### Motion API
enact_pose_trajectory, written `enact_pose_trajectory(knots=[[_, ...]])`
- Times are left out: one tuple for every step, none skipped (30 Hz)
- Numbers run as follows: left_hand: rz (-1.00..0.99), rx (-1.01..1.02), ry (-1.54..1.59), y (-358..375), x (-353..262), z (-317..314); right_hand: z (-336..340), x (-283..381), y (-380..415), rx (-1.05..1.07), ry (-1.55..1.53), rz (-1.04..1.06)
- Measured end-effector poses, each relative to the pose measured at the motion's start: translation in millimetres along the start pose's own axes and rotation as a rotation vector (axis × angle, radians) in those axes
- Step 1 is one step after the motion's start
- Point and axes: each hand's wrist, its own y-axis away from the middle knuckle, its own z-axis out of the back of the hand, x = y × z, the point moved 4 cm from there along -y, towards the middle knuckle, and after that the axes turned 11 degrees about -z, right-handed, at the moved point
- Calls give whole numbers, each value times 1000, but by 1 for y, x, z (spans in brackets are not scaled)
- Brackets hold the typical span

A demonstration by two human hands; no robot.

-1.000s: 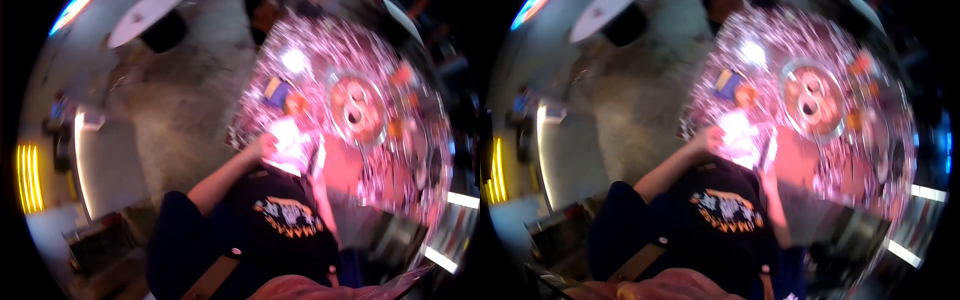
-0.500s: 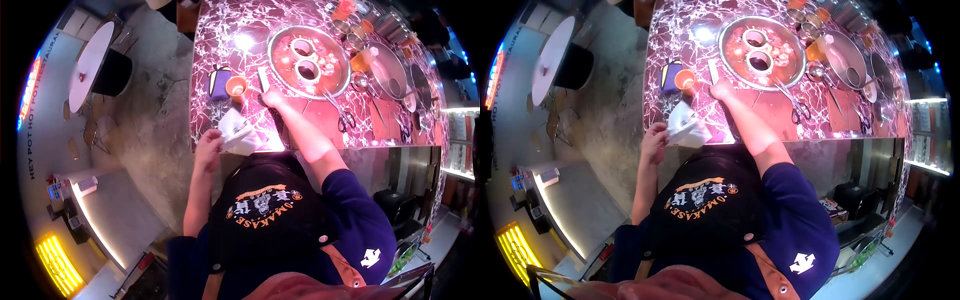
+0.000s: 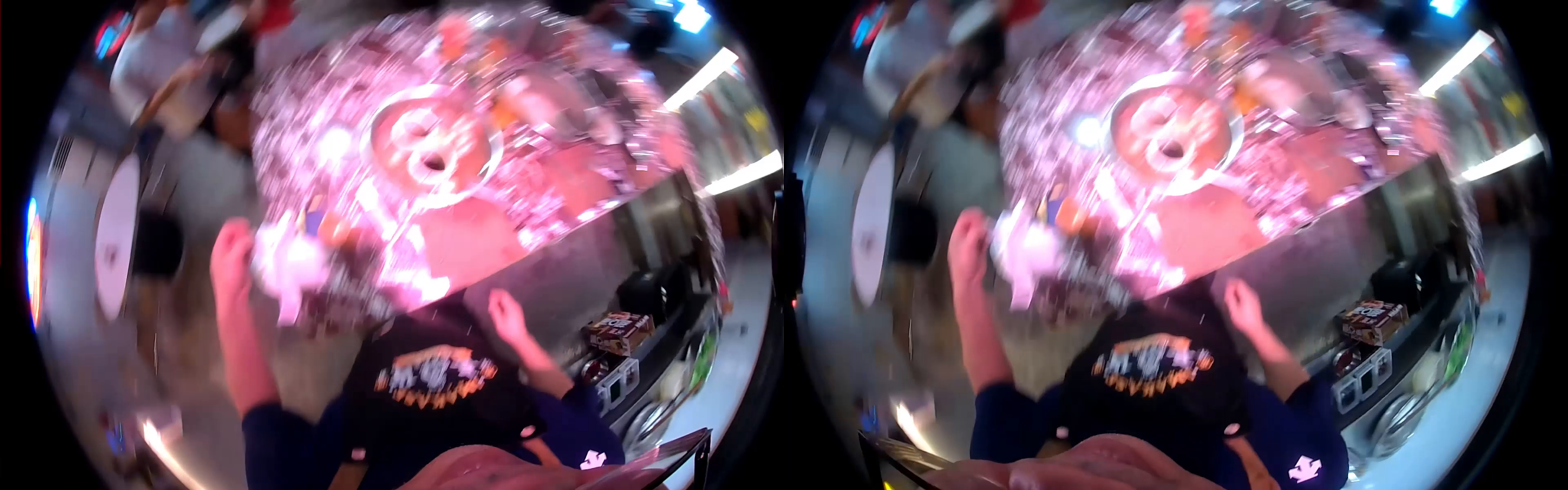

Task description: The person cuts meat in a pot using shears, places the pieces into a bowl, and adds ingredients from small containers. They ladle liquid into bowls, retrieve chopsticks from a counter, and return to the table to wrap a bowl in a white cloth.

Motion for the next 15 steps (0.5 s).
enact_pose_trajectory(knots=[[-33, 7, -32, -24, 13, 2, 10, -22, 17, -122, 10, 71], [2, 29, -20, -43, 27, 10, 12, -61, 39, -124, 0, -93], [10, -66, 66, -62, 32, 2, 9, -99, 59, -99, 50, -336], [4, -97, 126, -79, 35, -1, 3, -135, 82, -153, 16, -429], [-5, -114, 162, -102, 43, -10, -6, -183, 103, -107, 86, -547], [-8, -144, 190, -119, 56, -16, -17, -223, 129, -61, -41, -770], [8, -158, 190, -134, 68, -26, -19, -233, 150, 94, 24, -892], [27, -175, 190, -149, 82, -36, -36, -307, 171, 132, 297, -702], [37, -181, 150, -160, 86, -42, -51, -375, 192, 120, 580, -508], [54, -184, 115, -176, 104, -49, -44, -355, 206, 209, 510, -527], [80, -144, 159, -197, 126, -54, -36, -336, 208, 226, 439, -517], [112, -105, 196, -216, 147, -56, -32, -328, 208, 229, 399, -478], [130, -120, 211, -227, 161, -59, -31, -320, 205, 221, 373, -386], [155, -141, 220, -236, 174, -64, -28, -310, 202, 212, 375, -260], [156, -107, 297, -243, 190, -72, -26, -299, 198, 190, 396, -87]])
